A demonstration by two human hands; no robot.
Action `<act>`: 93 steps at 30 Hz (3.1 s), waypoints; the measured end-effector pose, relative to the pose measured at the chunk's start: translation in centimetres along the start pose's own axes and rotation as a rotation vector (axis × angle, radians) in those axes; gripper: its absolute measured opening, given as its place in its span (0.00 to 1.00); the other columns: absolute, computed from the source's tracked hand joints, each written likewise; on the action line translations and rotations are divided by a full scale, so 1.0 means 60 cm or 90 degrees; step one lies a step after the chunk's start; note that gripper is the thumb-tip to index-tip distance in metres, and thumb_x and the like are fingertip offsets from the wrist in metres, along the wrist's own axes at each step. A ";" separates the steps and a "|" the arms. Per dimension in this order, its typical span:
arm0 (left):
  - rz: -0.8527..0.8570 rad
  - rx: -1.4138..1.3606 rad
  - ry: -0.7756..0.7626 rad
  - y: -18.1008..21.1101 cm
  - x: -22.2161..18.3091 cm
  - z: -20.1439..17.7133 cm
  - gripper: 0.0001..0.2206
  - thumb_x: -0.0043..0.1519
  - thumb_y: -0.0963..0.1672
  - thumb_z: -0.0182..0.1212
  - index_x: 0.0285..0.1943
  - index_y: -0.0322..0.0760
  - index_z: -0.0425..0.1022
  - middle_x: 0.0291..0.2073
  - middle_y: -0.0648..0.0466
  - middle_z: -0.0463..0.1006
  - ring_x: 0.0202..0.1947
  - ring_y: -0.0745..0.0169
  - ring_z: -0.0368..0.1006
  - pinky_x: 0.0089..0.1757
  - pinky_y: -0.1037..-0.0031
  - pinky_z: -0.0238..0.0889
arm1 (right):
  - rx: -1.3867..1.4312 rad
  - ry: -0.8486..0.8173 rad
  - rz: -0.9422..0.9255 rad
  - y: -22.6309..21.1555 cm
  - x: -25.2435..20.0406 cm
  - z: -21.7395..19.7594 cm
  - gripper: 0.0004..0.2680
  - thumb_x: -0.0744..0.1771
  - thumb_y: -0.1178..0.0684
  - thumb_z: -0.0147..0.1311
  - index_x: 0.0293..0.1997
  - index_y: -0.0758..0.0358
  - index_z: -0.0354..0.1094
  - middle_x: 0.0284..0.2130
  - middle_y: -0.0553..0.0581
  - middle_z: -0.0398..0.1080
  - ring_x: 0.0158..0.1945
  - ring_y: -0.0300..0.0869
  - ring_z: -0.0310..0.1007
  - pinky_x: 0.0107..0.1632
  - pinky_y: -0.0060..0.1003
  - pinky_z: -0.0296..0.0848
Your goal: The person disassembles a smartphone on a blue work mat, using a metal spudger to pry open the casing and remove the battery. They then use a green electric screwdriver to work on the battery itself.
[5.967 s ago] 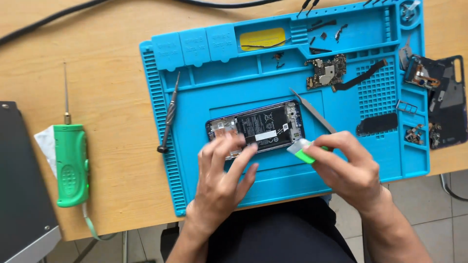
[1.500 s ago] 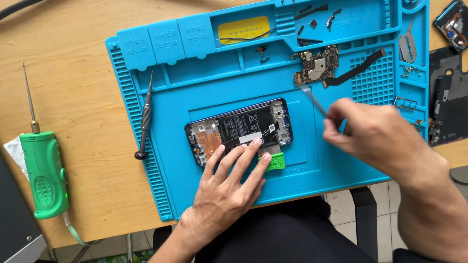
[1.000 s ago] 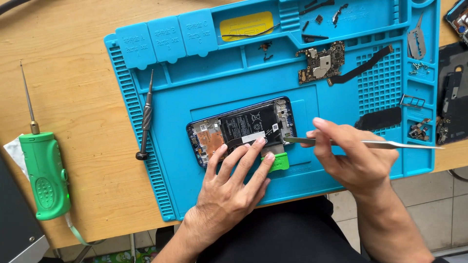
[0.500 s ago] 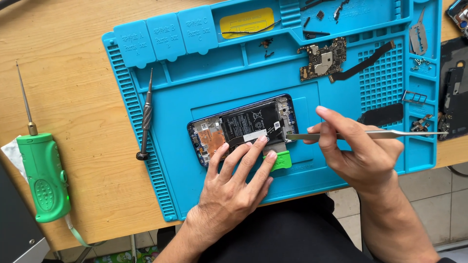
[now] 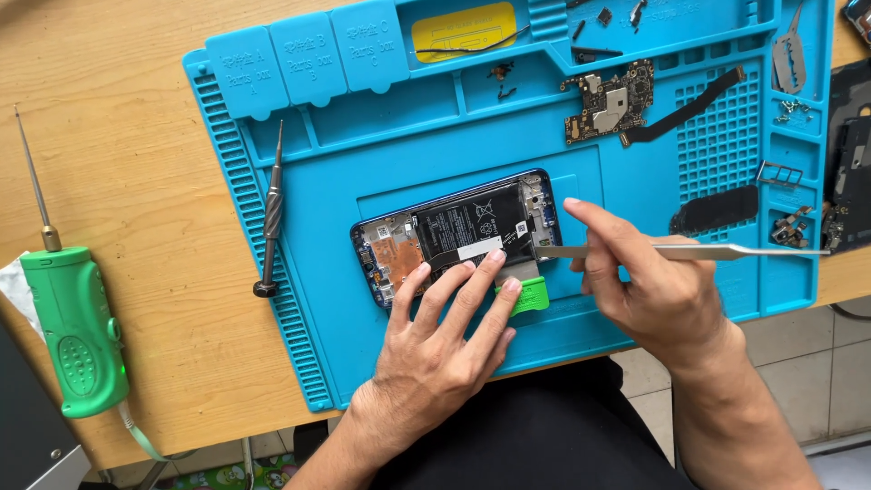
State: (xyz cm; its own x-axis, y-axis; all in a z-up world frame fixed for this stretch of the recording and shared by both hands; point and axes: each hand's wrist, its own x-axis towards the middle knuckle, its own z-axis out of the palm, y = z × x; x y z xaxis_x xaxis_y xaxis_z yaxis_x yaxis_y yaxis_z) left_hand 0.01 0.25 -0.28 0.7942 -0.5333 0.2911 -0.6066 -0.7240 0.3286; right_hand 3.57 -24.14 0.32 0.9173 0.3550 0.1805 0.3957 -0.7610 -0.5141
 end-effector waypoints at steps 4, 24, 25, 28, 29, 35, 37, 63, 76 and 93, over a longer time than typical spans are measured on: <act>0.002 -0.010 -0.003 -0.001 0.001 0.000 0.14 0.70 0.49 0.58 0.61 0.42 0.77 0.64 0.48 0.74 0.57 0.53 0.73 0.58 0.55 0.61 | 0.359 -0.090 0.268 0.016 0.022 0.007 0.12 0.72 0.59 0.42 0.61 0.68 0.68 0.12 0.58 0.71 0.20 0.39 0.80 0.26 0.25 0.77; 0.003 -0.020 0.012 -0.003 -0.007 -0.002 0.15 0.70 0.48 0.61 0.63 0.41 0.77 0.63 0.46 0.75 0.58 0.52 0.73 0.58 0.54 0.61 | -0.381 -0.160 -0.384 0.114 0.030 -0.057 0.15 0.69 0.62 0.60 0.64 0.55 0.71 0.41 0.55 0.72 0.36 0.46 0.69 0.39 0.40 0.71; 0.005 -0.017 0.014 -0.004 -0.007 -0.002 0.14 0.70 0.48 0.60 0.63 0.42 0.76 0.63 0.46 0.75 0.59 0.52 0.73 0.58 0.56 0.61 | -0.376 -0.170 -0.411 0.118 0.029 -0.055 0.17 0.69 0.64 0.61 0.66 0.59 0.70 0.39 0.56 0.72 0.32 0.44 0.66 0.34 0.38 0.69; 0.004 -0.006 0.016 -0.004 -0.006 -0.004 0.14 0.70 0.48 0.60 0.63 0.42 0.77 0.64 0.47 0.75 0.58 0.53 0.74 0.58 0.56 0.62 | -0.259 -0.201 -0.403 0.133 -0.012 -0.028 0.21 0.68 0.67 0.57 0.70 0.59 0.61 0.36 0.56 0.72 0.29 0.41 0.70 0.25 0.34 0.71; 0.003 -0.006 0.016 -0.004 -0.005 -0.003 0.14 0.70 0.48 0.60 0.63 0.42 0.77 0.64 0.47 0.75 0.58 0.53 0.74 0.58 0.56 0.62 | -0.258 -0.202 -0.403 0.126 -0.013 -0.027 0.21 0.68 0.67 0.57 0.70 0.59 0.61 0.36 0.56 0.72 0.29 0.41 0.70 0.25 0.34 0.71; 0.015 0.018 0.041 -0.002 0.000 -0.005 0.09 0.71 0.43 0.61 0.59 0.43 0.79 0.62 0.47 0.76 0.55 0.54 0.75 0.55 0.58 0.63 | -0.191 -0.132 -0.306 0.094 -0.040 -0.018 0.17 0.69 0.64 0.56 0.67 0.57 0.67 0.37 0.59 0.69 0.33 0.46 0.69 0.27 0.37 0.67; 0.015 0.029 0.061 0.001 0.003 -0.006 0.07 0.71 0.42 0.61 0.56 0.43 0.79 0.60 0.48 0.77 0.54 0.54 0.75 0.56 0.55 0.63 | -0.135 -0.117 -0.218 0.092 -0.056 -0.014 0.17 0.70 0.63 0.56 0.67 0.50 0.68 0.45 0.61 0.67 0.36 0.47 0.71 0.24 0.41 0.69; 0.005 0.148 -0.060 -0.114 0.024 -0.032 0.43 0.55 0.64 0.73 0.71 0.38 0.68 0.62 0.49 0.71 0.58 0.49 0.67 0.53 0.59 0.62 | -0.227 -0.343 -0.130 0.051 -0.061 -0.029 0.26 0.68 0.60 0.48 0.77 0.44 0.50 0.29 0.50 0.52 0.17 0.45 0.52 0.18 0.45 0.60; -0.024 0.095 -0.031 -0.071 0.048 -0.035 0.39 0.51 0.63 0.76 0.59 0.38 0.69 0.36 0.52 0.69 0.29 0.53 0.66 0.28 0.64 0.58 | -0.153 -0.220 -0.172 0.015 -0.022 -0.053 0.08 0.69 0.51 0.56 0.53 0.55 0.68 0.28 0.47 0.69 0.20 0.41 0.67 0.20 0.40 0.64; -0.002 0.125 0.112 -0.060 0.041 -0.033 0.24 0.67 0.58 0.65 0.58 0.40 0.74 0.34 0.56 0.73 0.25 0.64 0.66 0.26 0.74 0.57 | 0.032 -0.168 -0.114 0.032 0.010 -0.043 0.05 0.68 0.50 0.60 0.38 0.59 0.77 0.25 0.47 0.76 0.19 0.40 0.69 0.20 0.36 0.60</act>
State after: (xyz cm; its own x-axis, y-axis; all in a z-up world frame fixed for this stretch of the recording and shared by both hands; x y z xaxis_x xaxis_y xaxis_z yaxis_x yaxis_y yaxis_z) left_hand 4.11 2.41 1.01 0.7676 -0.4586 0.4477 -0.5717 -0.8057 0.1549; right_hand 4.98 -26.76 1.61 0.7875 0.6142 0.0512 0.5404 -0.6482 -0.5365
